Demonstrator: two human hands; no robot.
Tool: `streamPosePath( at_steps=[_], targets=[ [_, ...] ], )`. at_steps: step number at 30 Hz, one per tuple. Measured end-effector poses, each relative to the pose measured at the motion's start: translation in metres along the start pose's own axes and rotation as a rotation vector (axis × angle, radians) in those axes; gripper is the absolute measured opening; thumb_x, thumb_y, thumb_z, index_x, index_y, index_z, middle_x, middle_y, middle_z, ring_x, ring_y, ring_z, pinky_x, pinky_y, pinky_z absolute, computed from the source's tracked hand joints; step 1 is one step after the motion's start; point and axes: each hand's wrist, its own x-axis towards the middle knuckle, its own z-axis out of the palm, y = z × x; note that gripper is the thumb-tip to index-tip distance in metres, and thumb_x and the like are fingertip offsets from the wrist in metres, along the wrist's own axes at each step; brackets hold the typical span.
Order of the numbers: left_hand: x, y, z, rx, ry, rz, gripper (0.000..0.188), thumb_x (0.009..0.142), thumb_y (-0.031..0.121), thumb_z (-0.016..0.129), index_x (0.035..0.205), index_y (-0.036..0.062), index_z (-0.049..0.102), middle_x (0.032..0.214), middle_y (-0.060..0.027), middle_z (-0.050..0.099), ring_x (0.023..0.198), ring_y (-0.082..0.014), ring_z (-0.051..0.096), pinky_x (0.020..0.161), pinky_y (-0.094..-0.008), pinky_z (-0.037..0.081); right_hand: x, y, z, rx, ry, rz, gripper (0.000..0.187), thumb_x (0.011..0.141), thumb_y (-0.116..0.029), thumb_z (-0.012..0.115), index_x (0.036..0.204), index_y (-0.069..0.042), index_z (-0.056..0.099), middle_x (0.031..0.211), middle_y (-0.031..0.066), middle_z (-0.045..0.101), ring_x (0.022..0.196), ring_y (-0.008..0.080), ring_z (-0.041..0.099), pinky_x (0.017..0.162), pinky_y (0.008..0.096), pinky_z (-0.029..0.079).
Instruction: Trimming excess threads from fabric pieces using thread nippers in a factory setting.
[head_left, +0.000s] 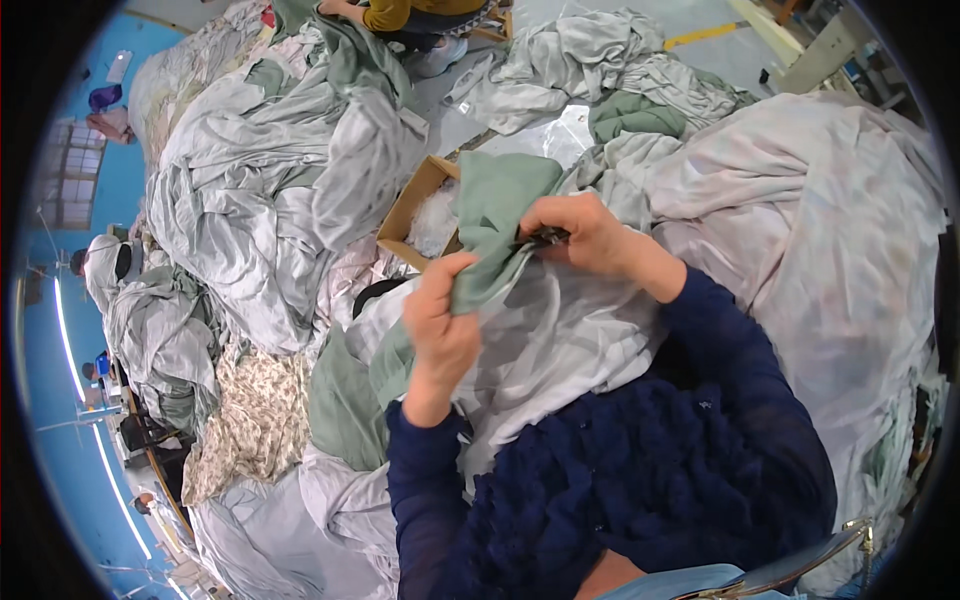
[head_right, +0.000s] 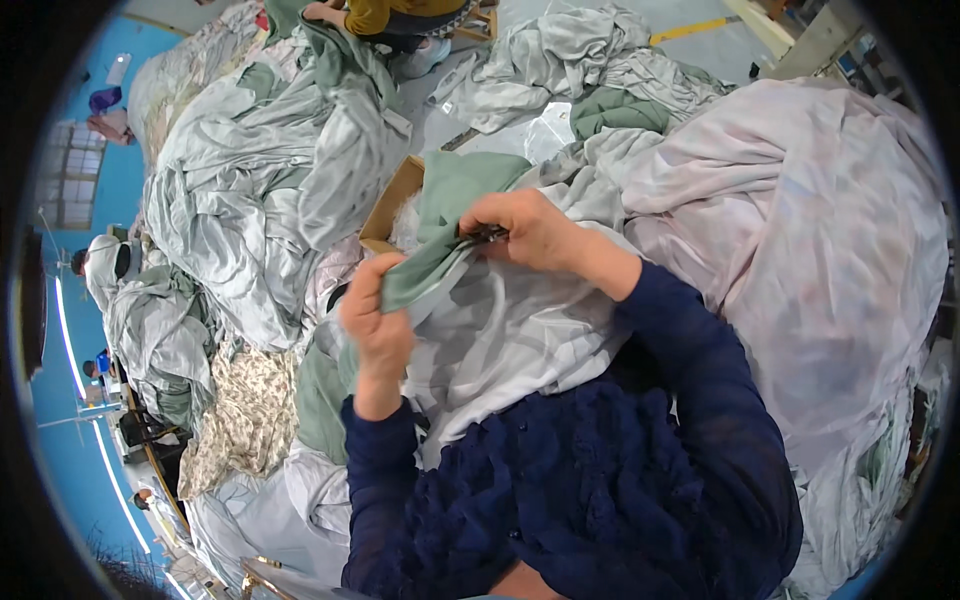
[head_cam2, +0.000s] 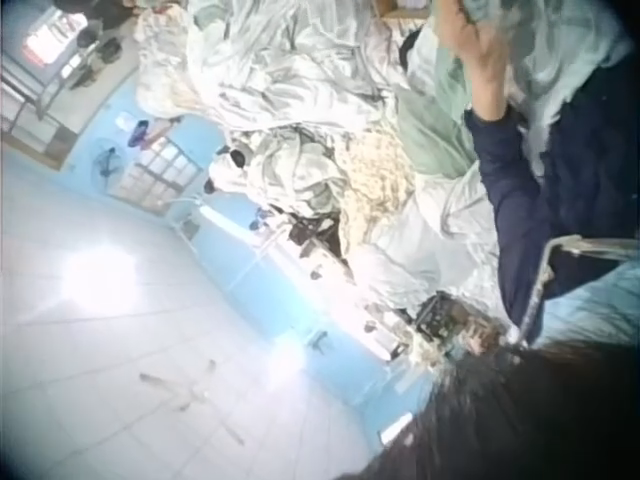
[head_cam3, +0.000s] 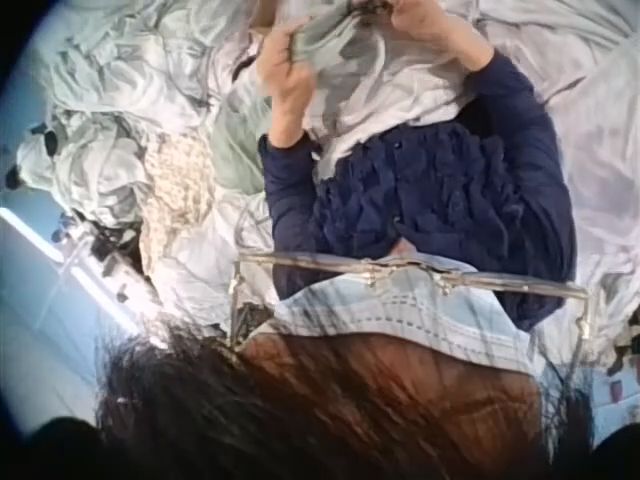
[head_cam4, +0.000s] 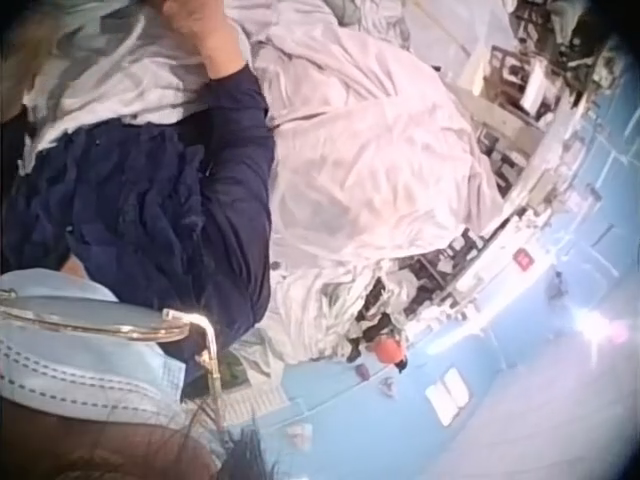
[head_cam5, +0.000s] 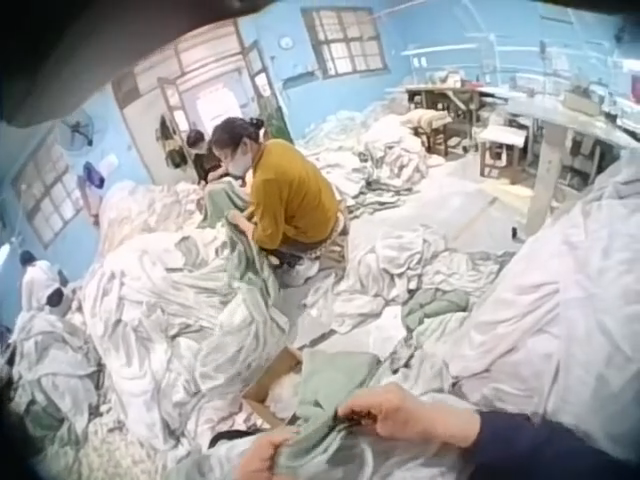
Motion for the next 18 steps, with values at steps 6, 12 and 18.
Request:
streamPosePath(
  at_steps=[6, 12, 18],
  targets=[
    [0.004, 0.053, -0.108, -0.132, 0.359, 0.061, 0.018, 0.083, 0.007, 0.056, 0.093, -0.0059, 0.062, 0.082, -0.0097, 0.065, 0.073, -0.0123, 0.061, 0.067, -0.0216, 0.048, 0.026, 0.047, -0.042, 0.205, -0.290, 0.192, 0.022, 0.071, -0.002, 0.077, 0.080, 0.000, 0.058, 0.065, -0.0003, 0.050, 0.062, 0.0051, 0.042, 0.055, 0.0241, 0.038],
    [-0.018, 0.069, -0.231, -0.204, 0.926, -0.125, 0.024, 0.093, 0.019, 0.050, 0.104, 0.0012, 0.062, 0.095, -0.0081, 0.064, 0.084, -0.0197, 0.065, 0.078, -0.0324, 0.054, 0.009, 0.100, -0.097, -0.187, -0.249, 0.290, 0.025, 0.064, -0.012, 0.075, 0.072, -0.002, 0.053, 0.060, 0.0001, 0.039, 0.060, 0.0078, 0.037, 0.054, 0.0289, 0.034],
    [-0.074, 0.017, -0.368, -0.196, 0.880, -0.224, 0.020, 0.091, 0.005, 0.049, 0.102, -0.0011, 0.065, 0.096, -0.0114, 0.067, 0.090, -0.0214, 0.065, 0.085, -0.0315, 0.053, 0.024, 0.091, -0.167, -0.365, -0.023, 0.338, 0.025, 0.062, -0.007, 0.073, 0.079, -0.002, 0.055, 0.071, 0.0024, 0.049, 0.069, 0.0130, 0.046, 0.061, 0.0291, 0.038]
  ],
)
